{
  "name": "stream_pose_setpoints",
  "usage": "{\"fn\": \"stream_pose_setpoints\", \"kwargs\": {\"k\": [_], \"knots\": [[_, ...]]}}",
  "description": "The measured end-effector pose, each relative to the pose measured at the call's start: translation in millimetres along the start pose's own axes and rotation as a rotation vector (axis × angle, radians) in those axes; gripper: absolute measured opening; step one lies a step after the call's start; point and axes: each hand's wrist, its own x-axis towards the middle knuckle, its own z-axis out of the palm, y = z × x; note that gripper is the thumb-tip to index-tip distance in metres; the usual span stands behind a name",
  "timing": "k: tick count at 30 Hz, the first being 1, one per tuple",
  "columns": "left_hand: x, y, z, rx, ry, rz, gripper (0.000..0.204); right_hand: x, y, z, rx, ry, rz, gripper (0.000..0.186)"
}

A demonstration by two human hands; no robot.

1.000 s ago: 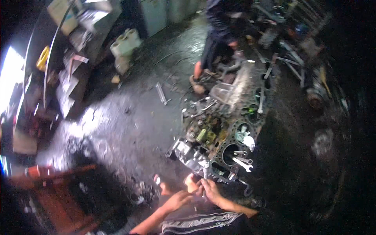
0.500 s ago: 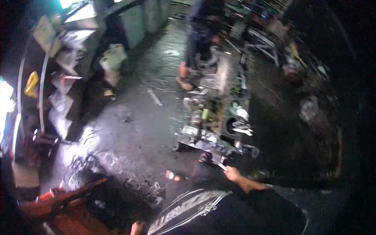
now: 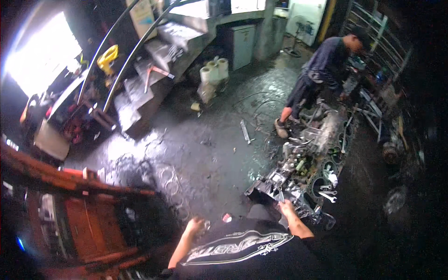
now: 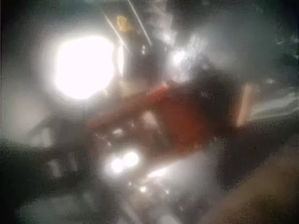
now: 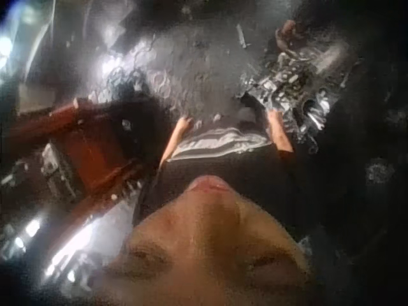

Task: The person uses a wrench and a screwdriver to remove bolts and components from an engine block while working with another person.

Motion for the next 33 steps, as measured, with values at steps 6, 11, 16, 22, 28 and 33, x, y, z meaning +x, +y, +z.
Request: {"fn": "stream_pose_setpoints", "kwargs": {"k": [6, 11, 16, 22, 28, 33], "knots": [[-31, -82, -54, -0.379, 0.358, -0.001, 0.022, 34, -72, 60, 0.274, -0.512, 0.073, 0.023], [-118, -104, -52, -0.364, 0.359, -0.178, 0.017, 37, -102, 57, 0.126, -0.452, 0.022, 0.025], [-128, -98, -47, -0.321, 0.325, -0.387, 0.023, 67, -133, 49, 0.033, -0.25, -0.149, 0.035], [-30, -35, -56, -0.379, 0.34, -0.35, 0.03, 158, -141, 82, 0.209, -0.452, 0.062, 0.033], [107, 100, -108, -0.158, 0.368, -0.267, 0.032, 317, -192, 116, 0.183, -0.5, -0.002, 0.009], [212, 168, -201, -0.226, 0.407, -0.153, 0.024, 478, -347, 101, 0.066, -0.663, -0.165, 0.013]]}}
